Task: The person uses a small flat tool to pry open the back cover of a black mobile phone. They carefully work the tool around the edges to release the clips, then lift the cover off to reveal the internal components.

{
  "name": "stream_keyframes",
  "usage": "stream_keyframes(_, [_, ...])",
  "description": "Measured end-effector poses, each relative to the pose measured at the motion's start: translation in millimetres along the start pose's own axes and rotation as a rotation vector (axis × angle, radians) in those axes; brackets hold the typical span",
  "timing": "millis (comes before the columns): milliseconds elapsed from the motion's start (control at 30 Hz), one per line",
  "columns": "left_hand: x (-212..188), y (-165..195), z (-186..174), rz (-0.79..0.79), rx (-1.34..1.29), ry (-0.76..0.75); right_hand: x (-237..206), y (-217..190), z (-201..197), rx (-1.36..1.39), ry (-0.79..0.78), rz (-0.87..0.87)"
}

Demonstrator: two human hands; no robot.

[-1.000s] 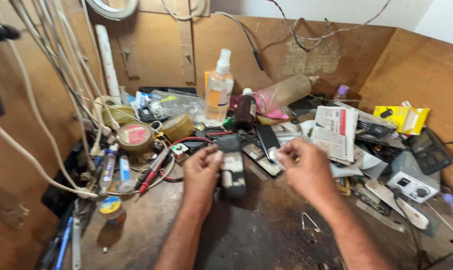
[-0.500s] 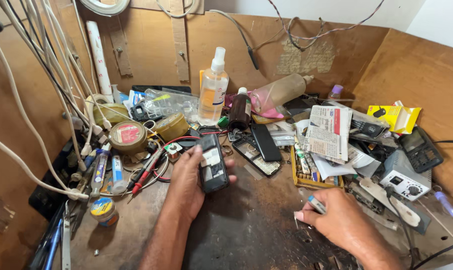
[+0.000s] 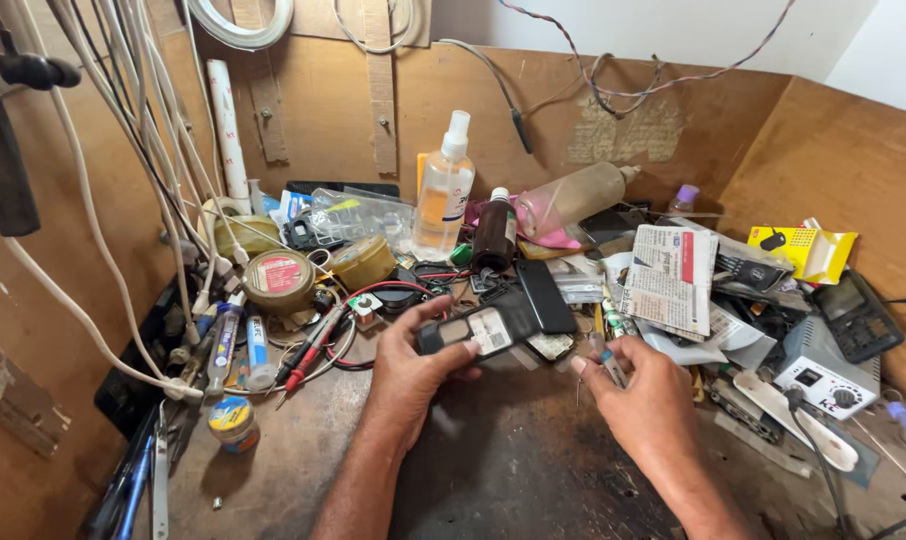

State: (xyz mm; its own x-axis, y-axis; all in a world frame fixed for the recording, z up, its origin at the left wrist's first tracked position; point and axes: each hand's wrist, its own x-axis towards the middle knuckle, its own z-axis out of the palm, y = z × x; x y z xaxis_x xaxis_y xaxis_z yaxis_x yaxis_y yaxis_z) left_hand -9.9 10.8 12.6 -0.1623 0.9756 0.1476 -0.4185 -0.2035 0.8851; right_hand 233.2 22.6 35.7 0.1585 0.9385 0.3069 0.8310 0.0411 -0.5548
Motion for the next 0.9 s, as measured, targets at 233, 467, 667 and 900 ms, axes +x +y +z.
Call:
stream_keyframes(233, [6, -4, -8, 0.098, -0.157, 0.142, -2, 3, 8, 0.657, -0.289, 0.113])
stream_keyframes(467, [8, -11, -10, 0.151, -0.094, 0.147, -6, -29, 19, 0.494, -0.189, -0.246])
stream_keyframes(667, [4, -4, -5, 0.11, -0.043, 0.225, -8, -51, 17, 0.405, -0.086, -0.336])
stream_keyframes(900, [3, 1, -1, 0.128, -0.066, 0.199, -16, -60, 11, 0.394, -0.024, -0.54])
